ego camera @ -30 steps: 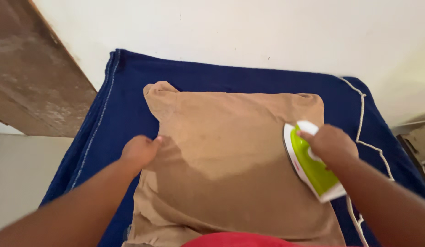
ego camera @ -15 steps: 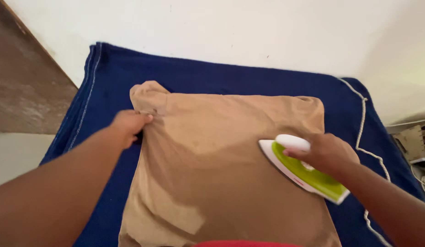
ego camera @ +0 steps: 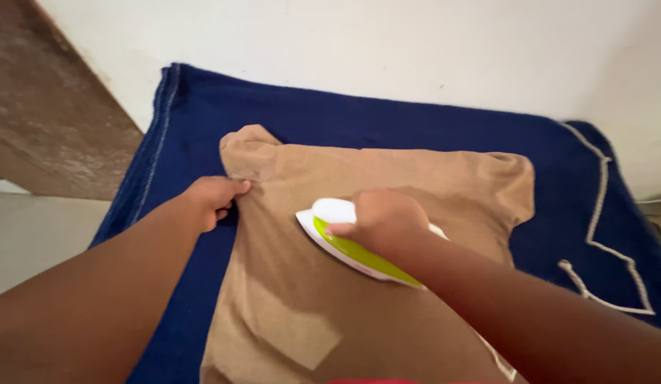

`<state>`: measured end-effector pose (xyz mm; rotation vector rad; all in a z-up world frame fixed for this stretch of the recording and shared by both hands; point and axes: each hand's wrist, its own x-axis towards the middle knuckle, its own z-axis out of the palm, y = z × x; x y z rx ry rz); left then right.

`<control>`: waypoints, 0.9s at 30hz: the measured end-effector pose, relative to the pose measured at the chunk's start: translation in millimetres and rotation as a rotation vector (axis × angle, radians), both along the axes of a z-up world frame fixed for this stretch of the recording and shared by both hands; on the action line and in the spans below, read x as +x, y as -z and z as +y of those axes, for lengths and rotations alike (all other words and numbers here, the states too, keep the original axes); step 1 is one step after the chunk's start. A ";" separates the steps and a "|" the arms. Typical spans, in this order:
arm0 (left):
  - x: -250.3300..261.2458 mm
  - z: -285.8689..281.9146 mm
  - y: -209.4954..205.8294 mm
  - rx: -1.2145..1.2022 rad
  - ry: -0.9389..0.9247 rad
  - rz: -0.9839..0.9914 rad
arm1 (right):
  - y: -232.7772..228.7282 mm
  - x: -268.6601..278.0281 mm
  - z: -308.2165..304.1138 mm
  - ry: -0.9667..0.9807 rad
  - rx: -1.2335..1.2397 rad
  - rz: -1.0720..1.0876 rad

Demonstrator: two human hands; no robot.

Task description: The person irons a white shirt, places it on a hanger, then irons a peach-colored shirt and a brown shirt on a blue ironing board. The person uses a green and white iron to smooth the garments.

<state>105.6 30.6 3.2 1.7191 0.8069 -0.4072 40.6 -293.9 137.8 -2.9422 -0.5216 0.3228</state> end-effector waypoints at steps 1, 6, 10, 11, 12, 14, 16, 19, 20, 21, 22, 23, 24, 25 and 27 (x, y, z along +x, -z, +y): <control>1.4 -0.9 -0.3 0.005 0.006 0.002 | -4.3 -4.3 -5.9 0.024 0.005 -0.005; -8.1 -5.8 -6.5 0.032 0.055 -0.071 | -30.7 -41.0 -67.2 0.326 -0.176 0.144; -40.2 -17.3 -20.9 0.311 0.164 -0.109 | -33.2 -57.0 -90.5 0.412 -0.241 0.225; -51.0 -19.9 -24.0 0.421 0.264 -0.070 | -31.0 -57.1 -89.1 0.391 -0.230 0.210; -66.8 -20.8 -24.8 0.530 0.360 -0.023 | -28.1 -57.7 -84.4 0.365 -0.222 0.200; -103.4 -25.0 -19.4 0.698 0.462 0.051 | -22.3 -56.8 -63.3 0.234 -0.216 0.132; -137.9 -29.3 -11.6 0.647 0.410 0.046 | -18.2 -52.2 -27.7 0.151 -0.112 0.094; -162.4 -21.3 -7.7 0.264 0.214 -0.020 | -17.4 -46.1 25.7 0.153 0.056 0.098; -165.5 -13.4 -9.0 0.100 0.132 -0.015 | -20.0 -40.6 41.8 0.135 0.020 0.114; -168.7 -4.8 -10.8 -0.065 0.050 -0.015 | -23.0 -34.9 58.9 0.116 -0.017 0.129; -170.4 2.5 -12.6 -0.062 0.078 -0.020 | -26.0 -34.1 70.5 0.105 -0.058 0.144; -171.7 9.9 -14.5 -0.058 0.106 -0.024 | -27.9 -35.8 78.2 0.083 -0.046 0.125; -171.9 9.2 -12.6 -0.067 0.143 -0.027 | -29.2 -38.4 76.4 0.070 -0.044 0.108; -171.0 9.8 -11.1 -0.082 0.152 -0.038 | -29.8 -42.0 72.3 0.058 -0.043 0.091; -173.1 9.3 -7.2 -0.114 0.165 -0.058 | -30.5 -57.1 52.5 0.116 -0.070 0.191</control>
